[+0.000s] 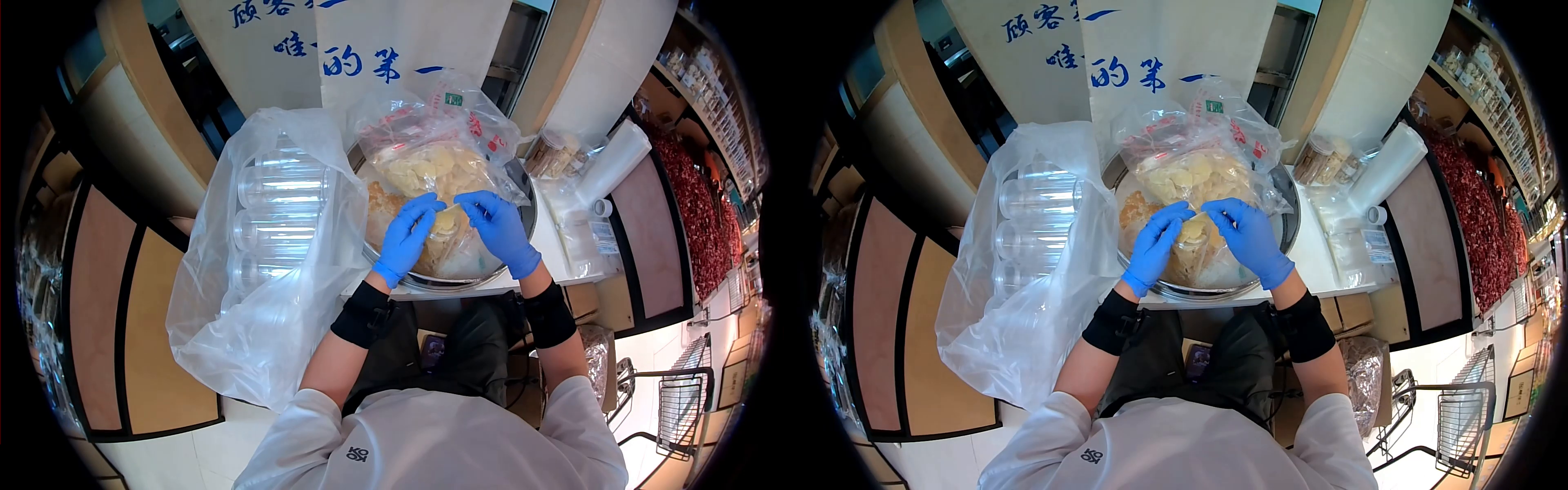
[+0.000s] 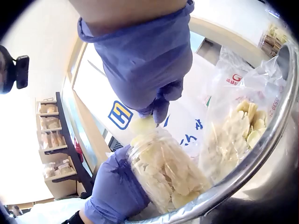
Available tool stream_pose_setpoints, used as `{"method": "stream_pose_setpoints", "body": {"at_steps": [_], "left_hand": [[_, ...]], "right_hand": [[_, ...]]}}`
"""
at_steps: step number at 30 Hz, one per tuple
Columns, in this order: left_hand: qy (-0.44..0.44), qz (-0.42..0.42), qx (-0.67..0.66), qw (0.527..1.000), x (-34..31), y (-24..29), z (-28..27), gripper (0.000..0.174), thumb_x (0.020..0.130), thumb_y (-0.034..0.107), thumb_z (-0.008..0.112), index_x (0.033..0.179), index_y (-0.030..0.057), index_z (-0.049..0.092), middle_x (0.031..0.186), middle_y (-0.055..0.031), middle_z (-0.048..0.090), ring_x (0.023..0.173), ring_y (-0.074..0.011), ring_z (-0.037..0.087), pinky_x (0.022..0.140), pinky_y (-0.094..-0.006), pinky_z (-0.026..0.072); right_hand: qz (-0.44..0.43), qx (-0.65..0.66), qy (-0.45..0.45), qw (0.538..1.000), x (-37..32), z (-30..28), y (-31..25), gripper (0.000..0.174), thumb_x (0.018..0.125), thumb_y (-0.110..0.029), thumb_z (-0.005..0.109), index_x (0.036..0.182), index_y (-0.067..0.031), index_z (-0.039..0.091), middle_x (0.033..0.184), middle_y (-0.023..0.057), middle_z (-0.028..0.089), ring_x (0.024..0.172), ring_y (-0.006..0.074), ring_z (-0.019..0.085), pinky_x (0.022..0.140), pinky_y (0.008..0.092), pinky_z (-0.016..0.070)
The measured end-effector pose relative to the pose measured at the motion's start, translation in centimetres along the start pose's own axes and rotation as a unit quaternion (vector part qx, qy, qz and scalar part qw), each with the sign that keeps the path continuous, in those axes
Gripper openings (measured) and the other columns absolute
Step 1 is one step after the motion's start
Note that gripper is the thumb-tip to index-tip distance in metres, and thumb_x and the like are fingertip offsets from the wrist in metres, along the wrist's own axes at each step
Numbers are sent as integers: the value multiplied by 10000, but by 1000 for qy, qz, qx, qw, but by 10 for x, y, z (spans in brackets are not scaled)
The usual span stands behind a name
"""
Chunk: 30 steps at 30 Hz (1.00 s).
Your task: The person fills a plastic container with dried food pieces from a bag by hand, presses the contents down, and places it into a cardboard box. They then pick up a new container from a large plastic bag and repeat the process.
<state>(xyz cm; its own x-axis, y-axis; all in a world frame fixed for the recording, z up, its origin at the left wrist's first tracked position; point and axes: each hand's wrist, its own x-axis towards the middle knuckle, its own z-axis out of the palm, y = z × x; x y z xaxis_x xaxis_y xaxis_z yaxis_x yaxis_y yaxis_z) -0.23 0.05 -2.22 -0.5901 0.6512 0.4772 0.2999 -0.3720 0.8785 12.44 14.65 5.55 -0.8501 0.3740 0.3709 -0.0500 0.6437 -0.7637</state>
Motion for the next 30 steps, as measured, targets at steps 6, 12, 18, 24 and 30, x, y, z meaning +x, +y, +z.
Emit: {"method": "stream_pose_setpoints", "body": {"at_steps": [6, 12, 18, 24, 30], "left_hand": [[-5, 18, 63, 998, 0, 1, 0, 242, 945, 151, 592, 1163, 62, 650, 1291, -99, 566, 1246, -217, 490, 1062, -347, 361], [-8, 46, 50, 998, 0, 0, -1, 283, 923, 109, 589, 1198, 49, 621, 1273, -97, 579, 1232, -216, 502, 1061, -346, 360], [-12, 32, 44, 998, -1, 3, -4, 305, 921, 102, 573, 1218, 37, 598, 1271, -93, 582, 1226, -213, 505, 1064, -341, 358], [-12, 61, 64, 996, -3, 9, -2, 363, 877, 121, 651, 1228, 48, 591, 1287, -99, 567, 1233, -227, 499, 1066, -352, 361], [0, 28, 112, 993, -2, 12, 5, 464, 798, 158, 756, 1226, 71, 600, 1261, -106, 571, 1207, -244, 516, 1049, -362, 383]], "right_hand": [[-54, -24, -9, 998, -7, 0, 7, 157, 908, -86, 634, 1054, -64, 687, 972, 76, 684, 759, 166, 620, 675, 288, 498], [-152, -6, -23, 988, -9, 0, 10, 173, 868, -62, 677, 1040, -65, 698, 1040, 73, 692, 802, 142, 632, 713, 262, 509], [-20, 103, -78, 991, -10, 2, 7, 175, 872, -91, 685, 1045, -71, 706, 1025, 35, 693, 763, 81, 593, 657, 225, 476], [-12, 67, -22, 997, -8, 9, 12, 152, 889, -100, 666, 1032, -65, 702, 958, 37, 685, 681, 92, 546, 629, 245, 453], [-97, -45, 26, 994, -4, 14, 6, 126, 904, -77, 635, 1025, -60, 662, 939, 63, 653, 706, 140, 570, 635, 263, 455]]}}
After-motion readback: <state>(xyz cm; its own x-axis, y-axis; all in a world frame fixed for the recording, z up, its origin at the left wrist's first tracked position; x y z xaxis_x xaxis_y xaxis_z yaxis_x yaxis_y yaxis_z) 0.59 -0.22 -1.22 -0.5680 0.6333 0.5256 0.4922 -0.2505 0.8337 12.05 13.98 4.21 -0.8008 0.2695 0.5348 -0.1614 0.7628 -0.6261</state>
